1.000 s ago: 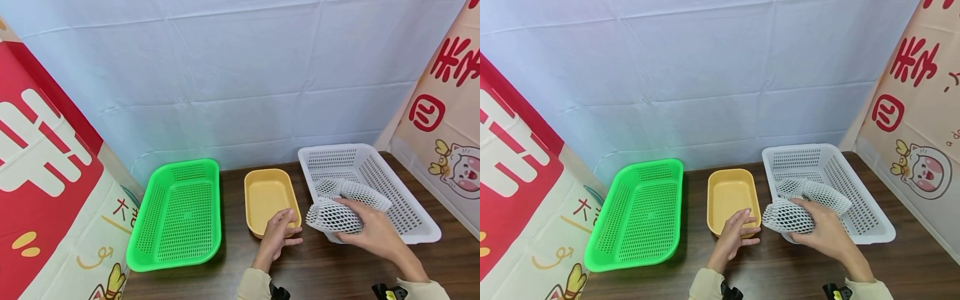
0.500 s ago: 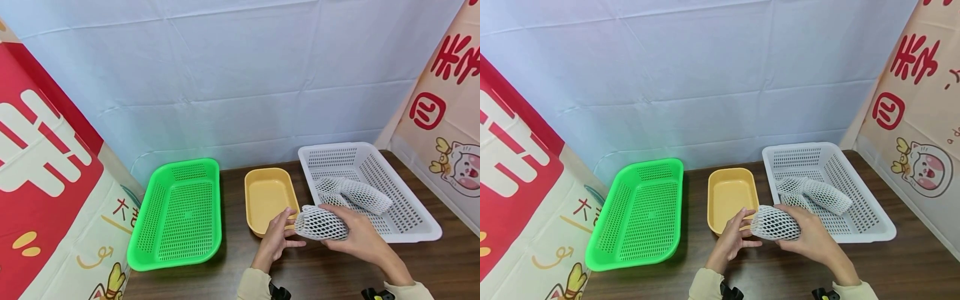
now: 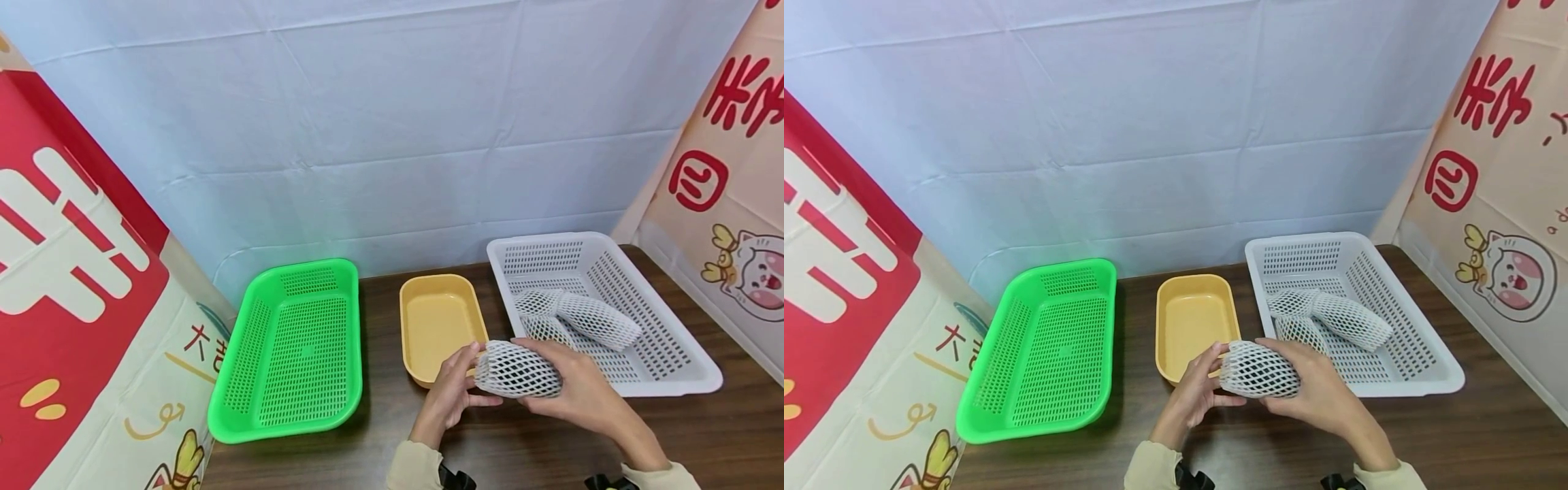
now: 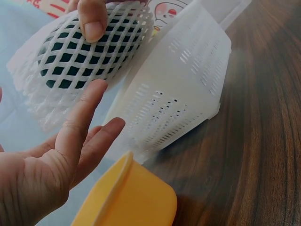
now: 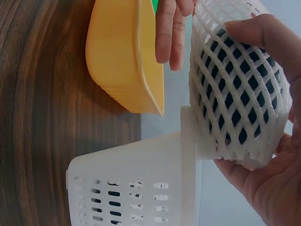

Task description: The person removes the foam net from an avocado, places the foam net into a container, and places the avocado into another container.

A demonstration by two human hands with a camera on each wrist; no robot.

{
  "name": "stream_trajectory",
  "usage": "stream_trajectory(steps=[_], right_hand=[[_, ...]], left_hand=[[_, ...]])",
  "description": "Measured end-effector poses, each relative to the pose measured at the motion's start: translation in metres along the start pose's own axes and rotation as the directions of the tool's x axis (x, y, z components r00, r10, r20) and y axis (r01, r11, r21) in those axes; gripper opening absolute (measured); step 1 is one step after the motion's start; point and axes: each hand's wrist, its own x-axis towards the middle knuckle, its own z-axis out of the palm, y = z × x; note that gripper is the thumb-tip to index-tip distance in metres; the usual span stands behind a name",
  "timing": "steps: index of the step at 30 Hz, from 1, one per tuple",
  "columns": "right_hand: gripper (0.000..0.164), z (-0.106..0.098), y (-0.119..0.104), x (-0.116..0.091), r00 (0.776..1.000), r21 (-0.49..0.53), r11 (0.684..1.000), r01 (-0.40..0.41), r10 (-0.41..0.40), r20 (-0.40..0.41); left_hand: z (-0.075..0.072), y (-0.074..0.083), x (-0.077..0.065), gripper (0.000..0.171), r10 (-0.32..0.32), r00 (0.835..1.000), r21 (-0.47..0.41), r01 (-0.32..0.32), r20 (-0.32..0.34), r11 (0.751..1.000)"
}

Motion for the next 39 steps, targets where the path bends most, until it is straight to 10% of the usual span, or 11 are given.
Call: stream_trajectory(steps=[14, 39], right_hand=[[0.084, 0.009, -0.012, 0.001, 0.997, 0.002, 0.998, 0.069, -0.069, 0.022], [0.079, 0.024, -0.022, 0.007, 0.998, 0.109, 0.994, 0.016, -0.022, 0.056]], left_hand=[[-0.004, -0.002, -0.009, 0.042, 0.016, 0.994, -0.004, -0.016, 0.111, 1.000], [-0.020, 0.002, -0.019, 0.040, 0.096, 0.992, -0.029, -0.094, 0.086, 0.995]])
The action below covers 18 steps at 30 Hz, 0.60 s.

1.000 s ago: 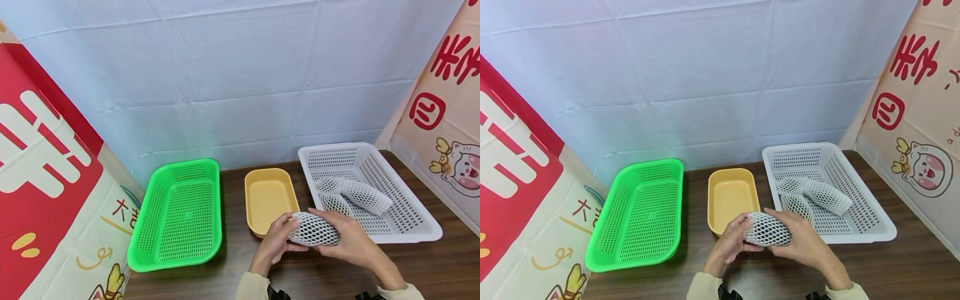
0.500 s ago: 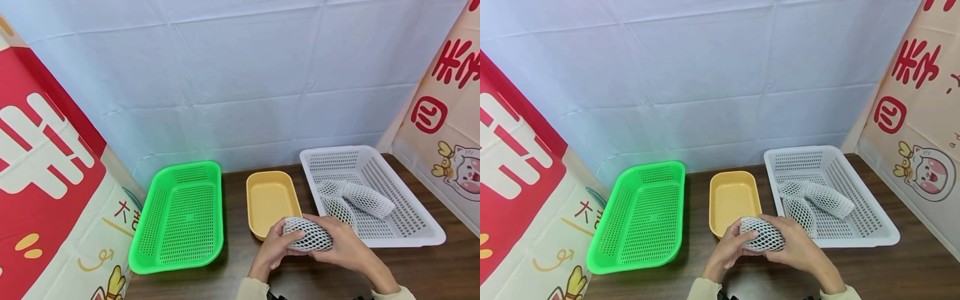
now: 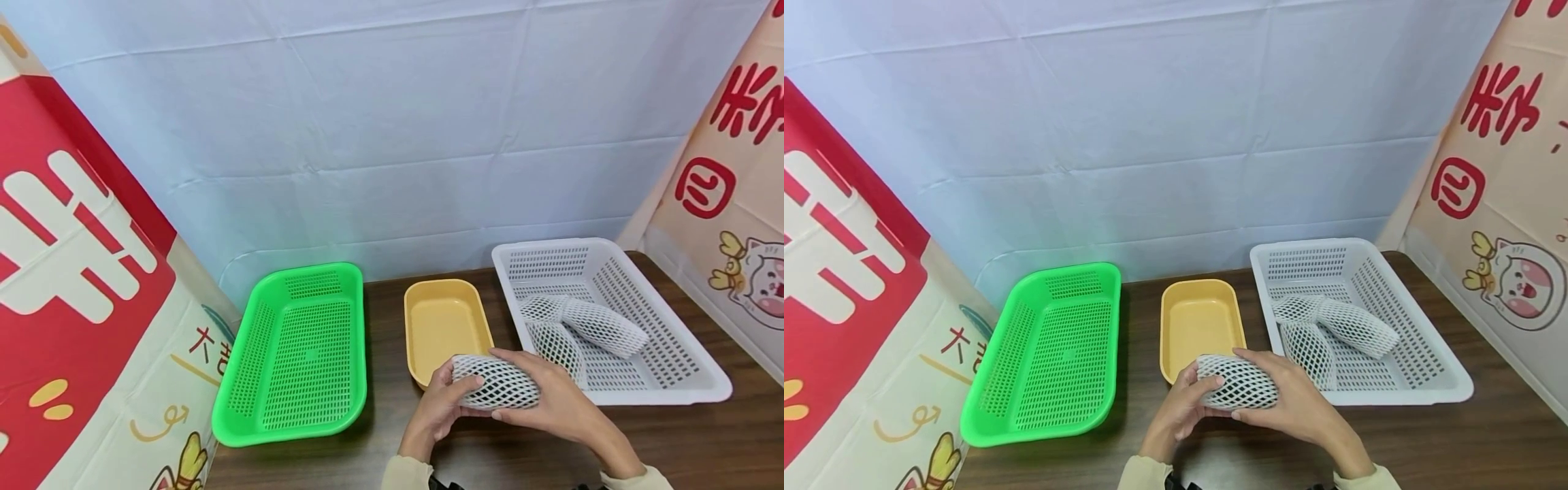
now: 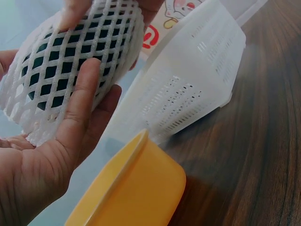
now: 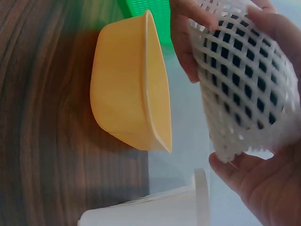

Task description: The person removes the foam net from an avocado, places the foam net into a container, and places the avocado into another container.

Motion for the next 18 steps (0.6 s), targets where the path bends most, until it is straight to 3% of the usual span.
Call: stream_trajectory(steps=[4, 7, 12, 18], right_hand=[[0.072, 0.002, -0.002, -0.004, 0.999, 0.117, 0.992, -0.048, 0.049, 0.001], [0.060, 0.005, -0.005, -0.009, 0.995, 0.327, 0.940, -0.101, 0.104, 0.006], [0.052, 0.010, -0.009, -0.017, 0.977, 0.669, 0.722, -0.178, 0.212, 0.031], [0.051, 0.014, -0.013, -0.020, 0.966, 0.867, 0.461, -0.188, 0.249, 0.077]], left_hand=[[-0.002, 0.001, -0.003, 0.041, 0.010, 1.000, -0.007, -0.010, -0.014, 1.000], [-0.005, 0.003, -0.005, 0.040, 0.014, 0.999, -0.004, -0.014, -0.037, 1.000], [-0.008, 0.004, -0.008, 0.039, 0.009, 0.999, -0.014, -0.009, -0.050, 1.000], [-0.009, 0.004, -0.008, 0.037, 0.013, 0.999, -0.027, -0.013, -0.029, 1.000]])
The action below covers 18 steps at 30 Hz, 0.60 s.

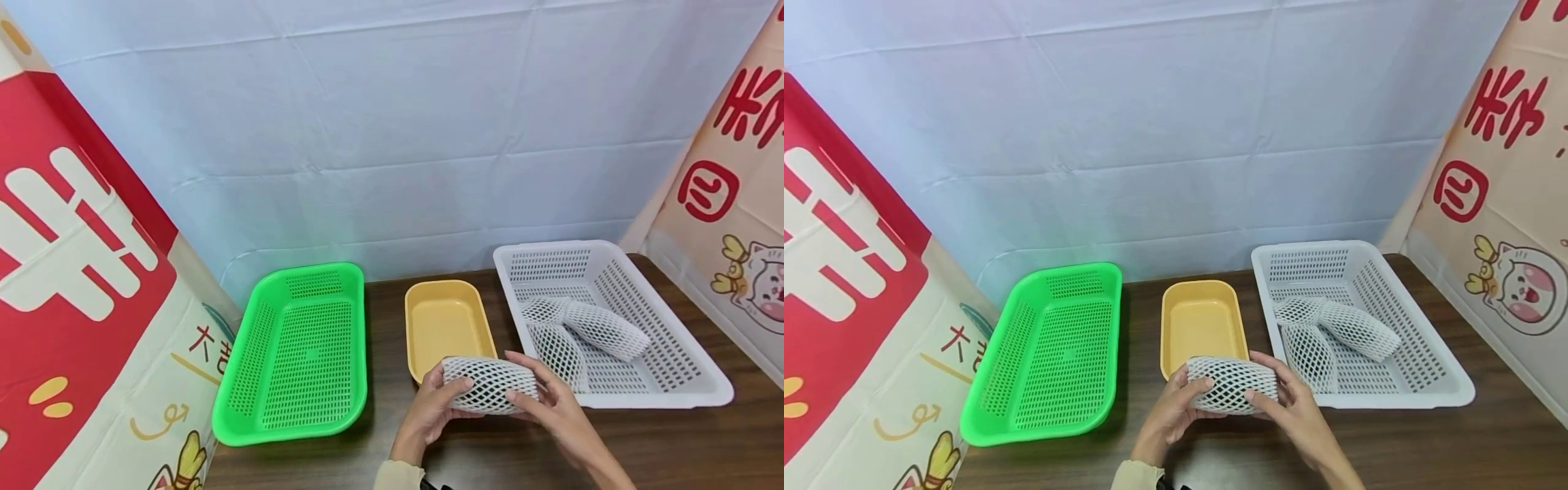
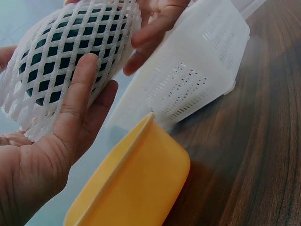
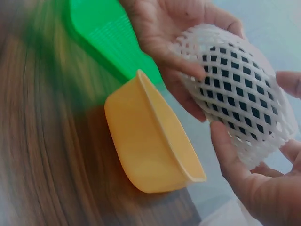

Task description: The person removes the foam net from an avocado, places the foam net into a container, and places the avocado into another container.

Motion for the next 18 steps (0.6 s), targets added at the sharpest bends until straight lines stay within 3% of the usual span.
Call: stream_trajectory(steps=[5, 11, 18], right_hand=[[0.047, 0.004, 0.003, -0.002, 0.997, 0.092, 0.994, -0.061, 0.065, -0.039], [0.045, 0.010, 0.005, -0.001, 0.991, 0.081, 0.994, -0.072, 0.081, -0.109], [0.045, 0.021, 0.005, 0.001, 0.986, 0.081, 0.993, -0.088, 0.098, -0.136]], left_hand=[[-0.002, -0.001, -0.003, 0.038, 0.014, 1.000, 0.007, -0.014, -0.003, 1.000], [-0.005, -0.001, -0.006, 0.037, 0.031, 0.999, 0.023, -0.030, -0.033, 0.999], [-0.011, 0.003, -0.012, 0.036, 0.029, 0.998, 0.049, -0.027, -0.050, 0.998]])
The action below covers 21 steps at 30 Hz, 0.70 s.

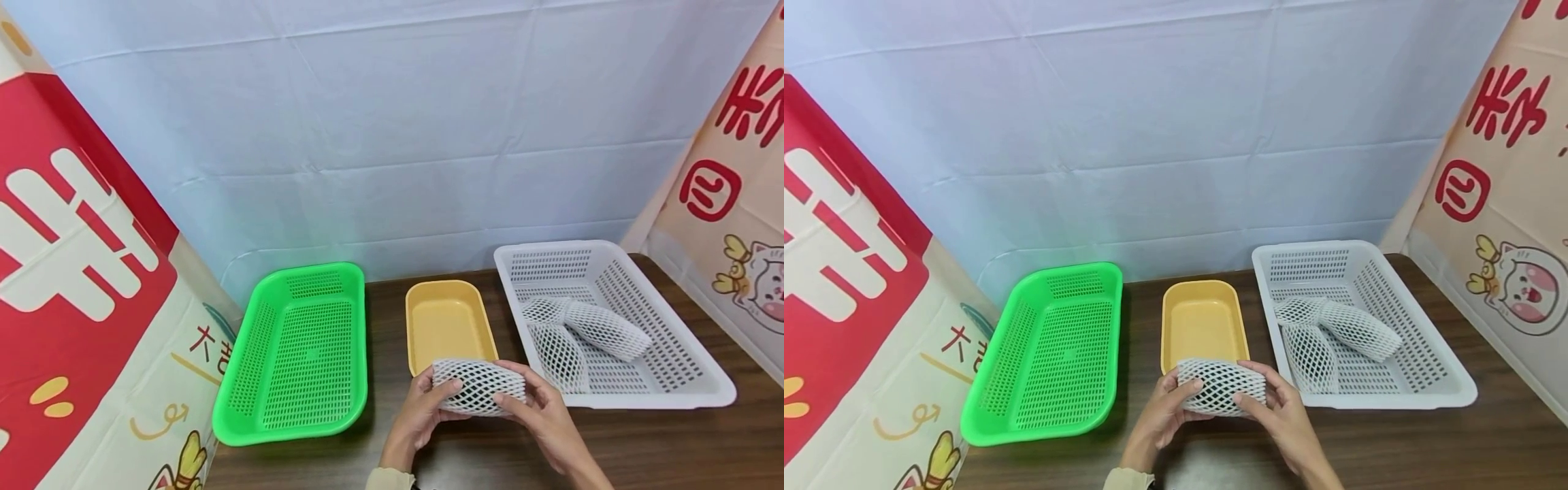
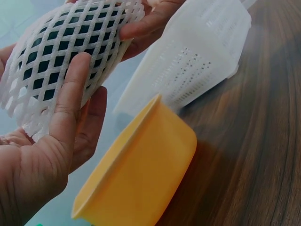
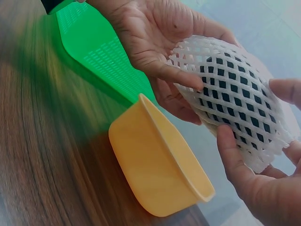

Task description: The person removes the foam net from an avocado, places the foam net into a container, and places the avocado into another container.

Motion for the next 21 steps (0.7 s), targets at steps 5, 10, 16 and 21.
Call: stream_trajectory(steps=[5, 10, 16, 21], right_hand=[[0.046, 0.004, 0.001, -0.001, 1.000, -0.034, 0.999, -0.015, 0.015, -0.008], [0.046, 0.007, 0.004, -0.003, 1.000, -0.046, 0.999, -0.018, 0.019, 0.004], [0.047, 0.011, 0.018, -0.004, 0.998, -0.019, 1.000, 0.010, -0.009, 0.063], [0.048, 0.009, 0.039, -0.005, 0.988, -0.036, 0.995, 0.096, -0.091, 0.128]], left_hand=[[-0.005, 0.003, -0.006, 0.035, 0.001, 1.000, 0.041, 0.000, -0.024, 0.999], [-0.010, 0.004, -0.014, 0.033, 0.002, 0.998, 0.090, 0.003, -0.057, 0.996], [-0.019, 0.002, -0.025, 0.034, -0.008, 0.996, 0.101, 0.017, -0.088, 0.995], [-0.025, 0.001, -0.033, 0.034, -0.028, 0.994, 0.106, 0.039, -0.109, 0.994]])
